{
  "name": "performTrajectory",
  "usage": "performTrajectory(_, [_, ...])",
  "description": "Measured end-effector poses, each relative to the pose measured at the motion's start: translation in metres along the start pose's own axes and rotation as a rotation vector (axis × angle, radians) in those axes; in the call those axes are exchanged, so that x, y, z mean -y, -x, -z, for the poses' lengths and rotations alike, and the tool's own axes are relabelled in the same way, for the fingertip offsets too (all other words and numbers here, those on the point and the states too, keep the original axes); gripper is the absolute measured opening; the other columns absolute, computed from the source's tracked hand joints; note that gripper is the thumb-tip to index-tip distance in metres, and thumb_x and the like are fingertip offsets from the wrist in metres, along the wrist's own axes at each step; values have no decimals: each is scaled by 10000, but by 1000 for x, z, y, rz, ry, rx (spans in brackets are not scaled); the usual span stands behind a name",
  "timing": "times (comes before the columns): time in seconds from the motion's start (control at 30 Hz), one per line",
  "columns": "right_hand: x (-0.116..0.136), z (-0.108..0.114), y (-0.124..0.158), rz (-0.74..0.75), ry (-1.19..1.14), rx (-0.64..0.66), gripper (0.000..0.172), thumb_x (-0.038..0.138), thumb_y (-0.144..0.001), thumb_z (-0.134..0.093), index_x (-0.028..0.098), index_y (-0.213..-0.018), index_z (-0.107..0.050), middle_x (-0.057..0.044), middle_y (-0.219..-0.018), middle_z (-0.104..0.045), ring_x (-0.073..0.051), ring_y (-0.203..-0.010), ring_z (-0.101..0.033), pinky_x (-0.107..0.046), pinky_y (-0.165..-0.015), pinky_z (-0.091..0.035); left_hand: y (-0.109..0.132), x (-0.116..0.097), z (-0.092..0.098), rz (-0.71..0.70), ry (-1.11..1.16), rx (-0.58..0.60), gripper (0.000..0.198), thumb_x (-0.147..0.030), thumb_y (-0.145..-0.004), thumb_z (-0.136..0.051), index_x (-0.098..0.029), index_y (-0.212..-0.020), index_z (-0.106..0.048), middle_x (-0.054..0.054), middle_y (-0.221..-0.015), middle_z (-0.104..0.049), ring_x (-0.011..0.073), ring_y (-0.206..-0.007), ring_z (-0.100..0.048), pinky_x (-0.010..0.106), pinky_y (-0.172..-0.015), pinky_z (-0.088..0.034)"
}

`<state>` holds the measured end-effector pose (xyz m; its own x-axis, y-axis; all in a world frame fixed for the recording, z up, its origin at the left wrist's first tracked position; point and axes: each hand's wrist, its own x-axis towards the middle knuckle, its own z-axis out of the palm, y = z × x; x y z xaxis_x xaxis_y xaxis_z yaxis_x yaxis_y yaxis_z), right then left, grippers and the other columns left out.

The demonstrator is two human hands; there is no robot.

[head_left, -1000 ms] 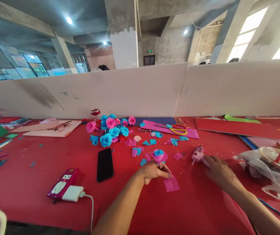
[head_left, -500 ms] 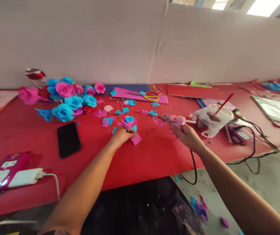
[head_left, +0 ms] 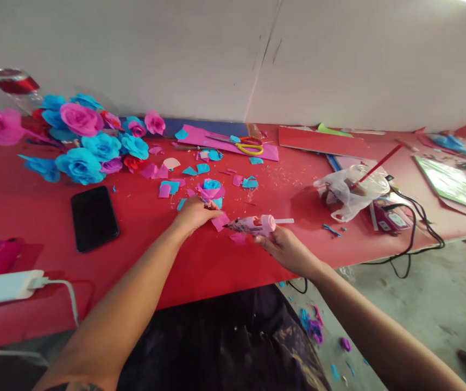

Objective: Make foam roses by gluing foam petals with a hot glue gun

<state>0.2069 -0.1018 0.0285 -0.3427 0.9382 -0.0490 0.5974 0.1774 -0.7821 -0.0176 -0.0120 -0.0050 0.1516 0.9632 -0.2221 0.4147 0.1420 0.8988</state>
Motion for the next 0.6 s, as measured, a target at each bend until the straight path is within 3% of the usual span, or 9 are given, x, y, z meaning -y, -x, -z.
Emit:
performTrajectory(0.07, [2,0,-3,37,-41,34,361,435,-926,-463,217,-1179,-598,-47,-1107,-684,-233,-1009,-639,-313,-884,-486,-1,2,0,-10,-29,22,144,-319,-579,-711,-190,-573,-646,3,-634,-651,165,-663,-582,276,-639,-412])
performTrajectory(0.13, [3,-1,-5,44,-51,58,375,428,-928,-460,234,-1220,-591,-46,-1191,-666,-254,-1097,-619,-340,-953,-466,-1,2,1,-14,-59,35,143,-327,-594,-701,-192,-590,-654,6,-642,-658,170,-666,-586,279,-636,-414])
performTrajectory(0.33, [1,0,-8,-5,12,66,376,426,-917,-473,249,-1221,-607,-46,-1170,-685,-274,-1073,-635,-379,-952,-481,0,1,2,-16,-105,31,130,-314,-609,-707,-196,-594,-653,11,-660,-676,180,-676,-609,287,-643,-417])
performTrajectory(0.5, [0,2,-9,-63,84,48,378,458,-907,-485,226,-1159,-646,-45,-1071,-719,-261,-958,-669,-342,-849,-523,-1,1,2,-7,-133,24,123,-307,-616,-710,-195,-601,-661,2,-646,-674,174,-660,-608,282,-632,-414])
performTrajectory(0.6, [1,4,-9,-41,73,71,377,432,-920,-479,239,-1213,-618,-38,-1113,-704,-248,-1005,-654,-333,-900,-496,-2,3,2,-13,-145,25,129,-318,-620,-707,-197,-605,-665,-1,-636,-670,171,-652,-606,279,-618,-408])
